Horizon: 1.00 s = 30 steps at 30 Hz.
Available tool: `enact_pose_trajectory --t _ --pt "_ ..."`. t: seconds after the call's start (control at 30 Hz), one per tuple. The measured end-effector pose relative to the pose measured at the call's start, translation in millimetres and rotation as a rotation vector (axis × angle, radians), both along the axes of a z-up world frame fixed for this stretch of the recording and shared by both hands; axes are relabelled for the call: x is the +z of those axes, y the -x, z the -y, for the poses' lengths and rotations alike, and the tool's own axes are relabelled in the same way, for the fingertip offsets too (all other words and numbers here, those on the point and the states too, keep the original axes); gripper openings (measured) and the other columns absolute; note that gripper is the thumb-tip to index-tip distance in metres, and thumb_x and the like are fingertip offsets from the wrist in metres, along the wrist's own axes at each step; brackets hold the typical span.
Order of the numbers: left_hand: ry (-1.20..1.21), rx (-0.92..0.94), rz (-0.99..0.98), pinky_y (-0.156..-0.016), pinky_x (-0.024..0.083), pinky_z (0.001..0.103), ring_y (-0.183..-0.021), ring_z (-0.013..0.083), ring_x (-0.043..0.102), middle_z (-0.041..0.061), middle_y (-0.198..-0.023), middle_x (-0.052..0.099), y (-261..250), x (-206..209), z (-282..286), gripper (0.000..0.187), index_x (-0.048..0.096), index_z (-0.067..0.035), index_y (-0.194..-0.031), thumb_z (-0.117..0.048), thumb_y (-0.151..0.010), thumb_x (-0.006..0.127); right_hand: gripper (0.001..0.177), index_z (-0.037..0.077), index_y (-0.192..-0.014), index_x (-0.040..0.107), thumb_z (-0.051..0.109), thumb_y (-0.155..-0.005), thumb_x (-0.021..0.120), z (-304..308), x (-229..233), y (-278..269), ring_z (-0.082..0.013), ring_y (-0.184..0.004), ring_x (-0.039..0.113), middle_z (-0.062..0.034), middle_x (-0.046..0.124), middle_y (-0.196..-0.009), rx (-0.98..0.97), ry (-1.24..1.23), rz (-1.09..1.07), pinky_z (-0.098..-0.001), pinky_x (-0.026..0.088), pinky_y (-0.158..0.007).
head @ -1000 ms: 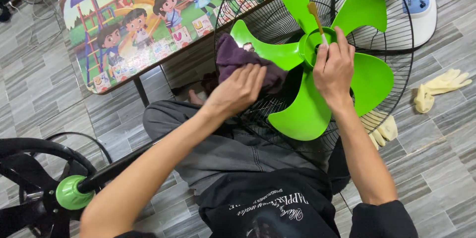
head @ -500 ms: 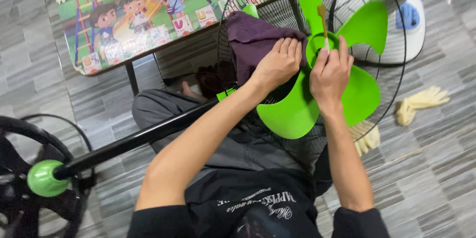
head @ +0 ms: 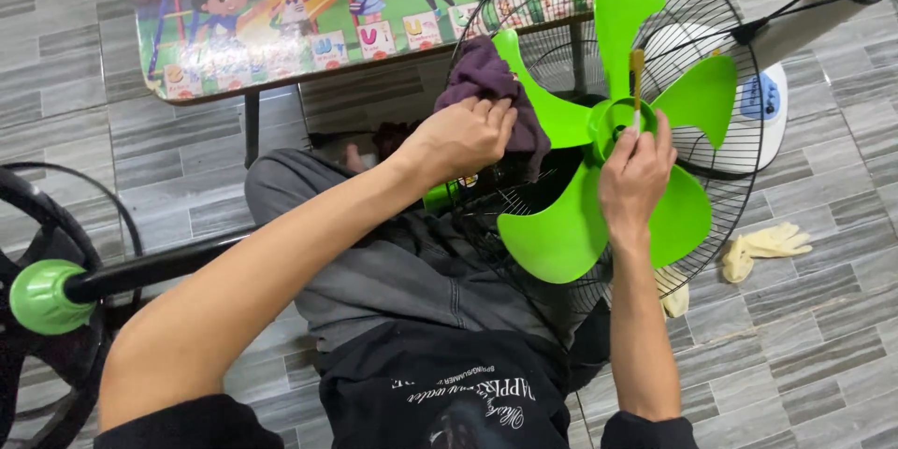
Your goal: Cleaning the blades and hub of an electric fan using a cloth and a brush
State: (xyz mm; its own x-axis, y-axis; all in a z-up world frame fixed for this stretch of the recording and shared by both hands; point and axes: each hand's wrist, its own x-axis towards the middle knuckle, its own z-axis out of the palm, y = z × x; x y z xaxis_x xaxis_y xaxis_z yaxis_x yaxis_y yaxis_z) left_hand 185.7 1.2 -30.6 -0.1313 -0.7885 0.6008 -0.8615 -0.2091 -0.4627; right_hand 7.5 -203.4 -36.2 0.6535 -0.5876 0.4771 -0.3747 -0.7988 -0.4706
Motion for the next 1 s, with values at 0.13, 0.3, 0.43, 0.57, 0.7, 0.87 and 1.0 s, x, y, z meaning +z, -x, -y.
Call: enact_pose_trajectory --t 0.13,0.3,0.43,0.57,0.7,0.87,1.0 --pt "0.013 -0.006 -0.004 -0.067 0.054 0.039 -0.074 0.0325 0.071 0.022 -0.096 0.073 15.4 4.7 -17.4 0.029 0.072 0.002 -0.106 -0.01 -0.089 0.051 0.046 -0.003 -0.086 0.062 0.024 -0.117 0.041 0.5 2.1 -0.6 -0.0505 -0.107 0.063 -0.0352 0.054 -0.142 0.024 0.017 -0.004 -0.0572 0.048 -0.092" --pt "0.047 -0.005 -0.297 -0.07 0.054 0.029 -0.074 0.018 0.068 0.004 -0.084 0.064 58.2 44.1 -49.8 0.027 0.07 -0.006 -0.112 -0.008 -0.096 0.048 0.043 -0.005 -0.087 0.061 0.021 -0.116 0.042 6.7 -6.3 -2.5 -0.0512 -0.111 0.063 -0.0344 0.052 -0.144 0.026 0.02 0.027 -0.0587 0.049 -0.093" --pt "0.273 0.003 -0.826 -0.09 0.058 0.037 -0.098 0.0307 0.073 0.014 -0.105 0.072 78.4 93.3 -90.4 0.046 0.068 -0.002 -0.123 0.009 -0.082 0.051 0.046 -0.002 -0.094 0.063 0.025 -0.117 0.034 3.0 0.3 -0.7 -0.0455 -0.114 0.061 -0.0347 0.05 -0.145 0.014 -0.06 0.042 -0.0527 0.047 -0.1" --pt "0.882 0.054 -1.578 -0.101 0.051 0.041 -0.102 0.0233 0.066 0.012 -0.107 0.069 70.5 105.5 -119.2 0.045 0.067 -0.002 -0.119 0.009 -0.083 0.042 0.043 -0.001 -0.093 0.06 0.025 -0.117 0.036 6.4 1.3 3.9 -0.0484 -0.118 0.059 -0.0337 0.047 -0.149 0.07 -0.158 0.042 -0.0556 0.045 -0.1" --pt "1.371 0.116 -1.834 -0.075 0.053 0.031 -0.065 0.0219 0.058 0.01 -0.085 0.06 92.7 104.0 -113.8 0.034 0.063 -0.007 -0.105 0.01 -0.081 0.046 0.045 -0.005 -0.082 0.053 0.021 -0.118 0.044 8.6 -7.3 18.1 -0.0573 -0.104 0.059 -0.0355 0.047 -0.15 0.094 -0.037 0.001 -0.0612 0.044 -0.09" --pt "0.495 0.267 -1.606 -0.096 0.046 0.037 -0.101 0.0281 0.064 0.018 -0.106 0.066 84.0 94.4 -77.9 0.04 0.06 -0.001 -0.12 0.005 -0.085 0.041 0.035 -0.009 -0.089 0.054 0.011 -0.115 0.043 7.3 -13.2 31.3 -0.0487 -0.106 0.057 -0.0315 0.045 -0.155 0.106 -0.09 0.048 -0.052 0.045 -0.096" --pt "-0.014 -0.012 -1.283 -0.087 0.047 0.049 -0.099 0.0444 0.06 0.024 -0.111 0.061 80.9 90.6 -6.6 0.026 0.053 0.004 -0.115 -0.011 -0.094 0.05 0.029 -0.012 -0.093 0.058 0.006 -0.112 0.046 5.7 -15.8 28.5 -0.0402 -0.106 0.053 -0.0308 0.045 -0.155 0.067 -0.056 0.064 -0.0473 0.047 -0.097"
